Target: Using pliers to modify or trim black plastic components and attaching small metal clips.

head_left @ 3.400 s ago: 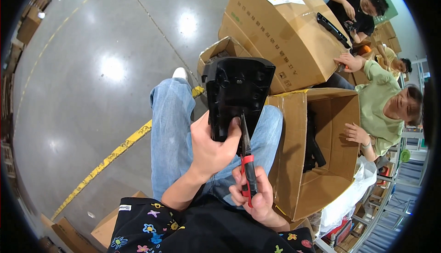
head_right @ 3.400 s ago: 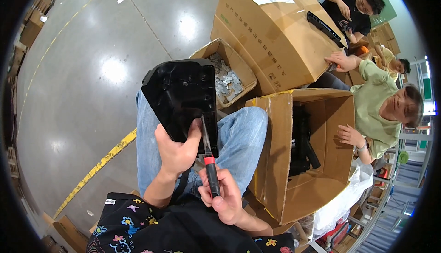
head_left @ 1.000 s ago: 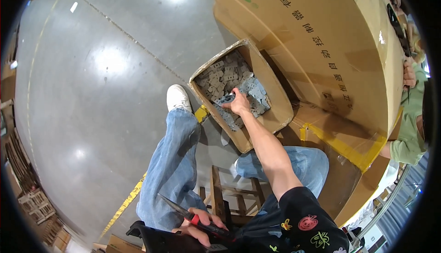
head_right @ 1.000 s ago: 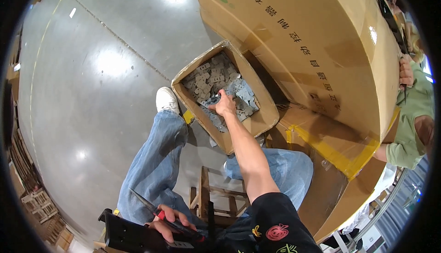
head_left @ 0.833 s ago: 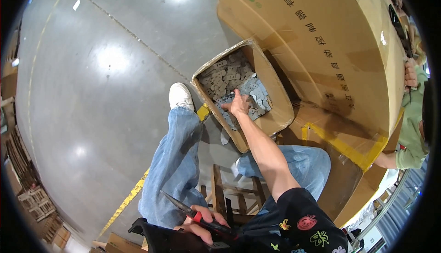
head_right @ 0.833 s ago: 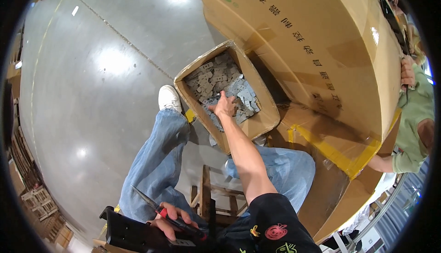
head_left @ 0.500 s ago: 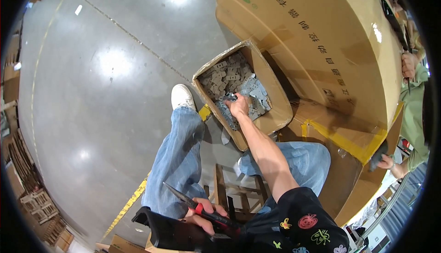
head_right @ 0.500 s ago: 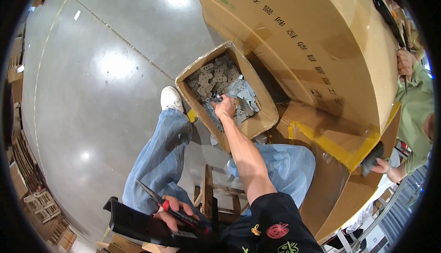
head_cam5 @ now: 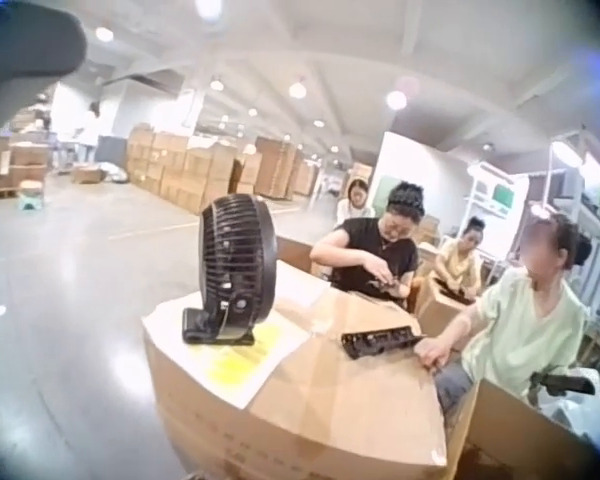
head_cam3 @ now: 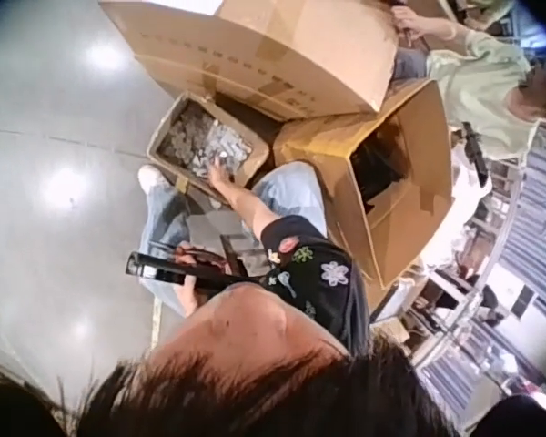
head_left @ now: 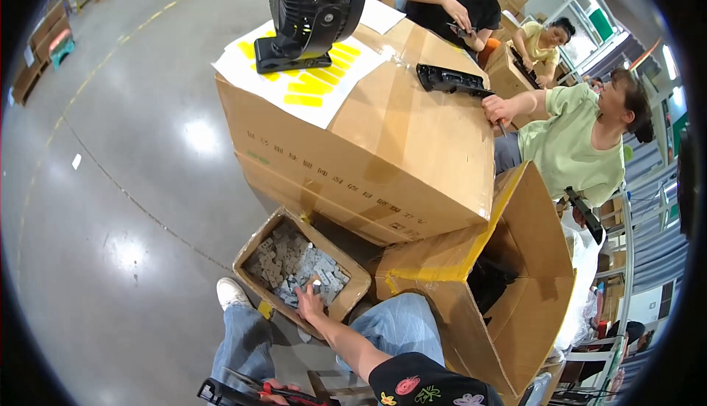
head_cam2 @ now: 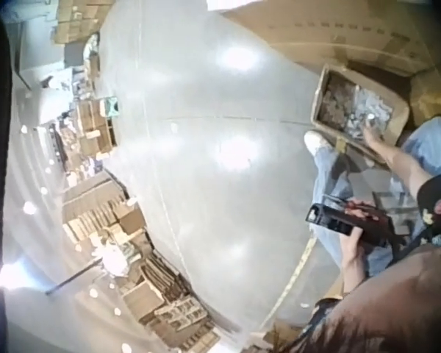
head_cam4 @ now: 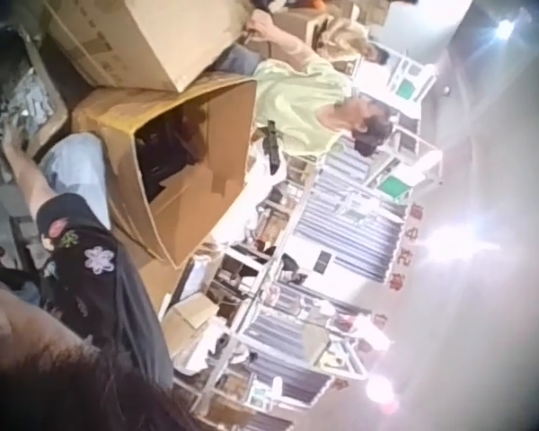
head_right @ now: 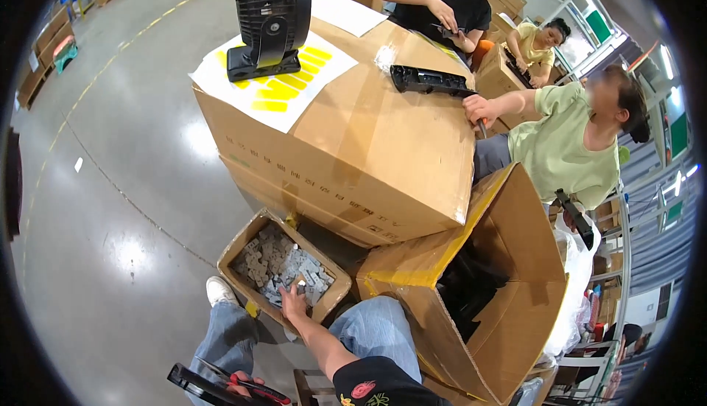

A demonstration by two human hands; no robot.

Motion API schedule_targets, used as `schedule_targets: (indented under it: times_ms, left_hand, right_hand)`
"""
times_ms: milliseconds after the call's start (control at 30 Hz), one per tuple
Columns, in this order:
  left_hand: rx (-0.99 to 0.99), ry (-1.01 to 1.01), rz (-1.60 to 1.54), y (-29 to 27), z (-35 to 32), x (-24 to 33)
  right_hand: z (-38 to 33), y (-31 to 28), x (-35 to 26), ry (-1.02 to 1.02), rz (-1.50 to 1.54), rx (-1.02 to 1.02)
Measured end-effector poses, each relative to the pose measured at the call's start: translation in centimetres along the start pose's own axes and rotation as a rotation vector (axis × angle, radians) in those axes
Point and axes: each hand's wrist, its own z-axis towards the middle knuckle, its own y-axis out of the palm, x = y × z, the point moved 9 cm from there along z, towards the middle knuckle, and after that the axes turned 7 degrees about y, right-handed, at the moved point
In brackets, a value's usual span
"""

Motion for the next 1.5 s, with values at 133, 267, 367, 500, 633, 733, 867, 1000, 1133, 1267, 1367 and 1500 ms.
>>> schedule_targets:
  times_ms: [133,267,367,500,633,733,867,1000,1133,1267,1367,1500]
  left_hand:
    - [-0.086,0.075,0.021,1.1,0.4,0.9]
    - [-0.148,0.135,0.031,1.8,0.4,1.6]
    - [-0.111,0.07,0.039,1.5,0.4,1.5]
    - [-0.09,0.064,0.107,1.3,0.3,1.2]
    - [-0.142,-0.007,0.251,0.0,0.4,-0.1]
    - [-0.164,0.024,0.305,-0.3,0.1,0.2]
    - [-0.114,-0.008,0.163,1.2,0.6,0.0]
    - [-0.156,0.09,0.287,-0.2,0.3,0.2]
    - [-0.049,0.037,0.212,-1.9,0.7,-0.4]
    - [0.01,-0.076,0.097,-2.2,0.8,-1.1]
    - [-0.087,0.092,-0.074,0.0,-0.8,0.3]
    - [-0.11,0.113,-0.204,1.2,-0.3,0.0]
  right_hand:
    - [0.3,0.5,1.1,-0.04,-0.05,-0.128]
    - [0.4,2.5,0.2,-0.13,0.01,-0.311]
    - [-0.3,4.3,-0.9,-0.009,-0.069,-0.307]
    - [0.3,4.8,-1.4,0.038,0.05,-0.294]
    - [-1.8,6.8,-4.2,0.124,0.343,-0.512]
    - [-2.9,7.8,-6.2,0.26,0.224,-0.265]
    - [0.3,8.6,-2.0,0.182,0.424,-0.269]
    - [-1.2,7.6,-3.2,0.157,0.515,-0.268]
    - [-2.6,6.0,-3.9,0.154,0.555,-0.219]
    - [-4.1,2.9,-3.6,0.091,0.532,-0.154]
    - [-5.5,0.6,-2.8,0.081,0.65,-0.131]
    - [-7.1,-4.8,-1.7,0.044,0.951,-0.052]
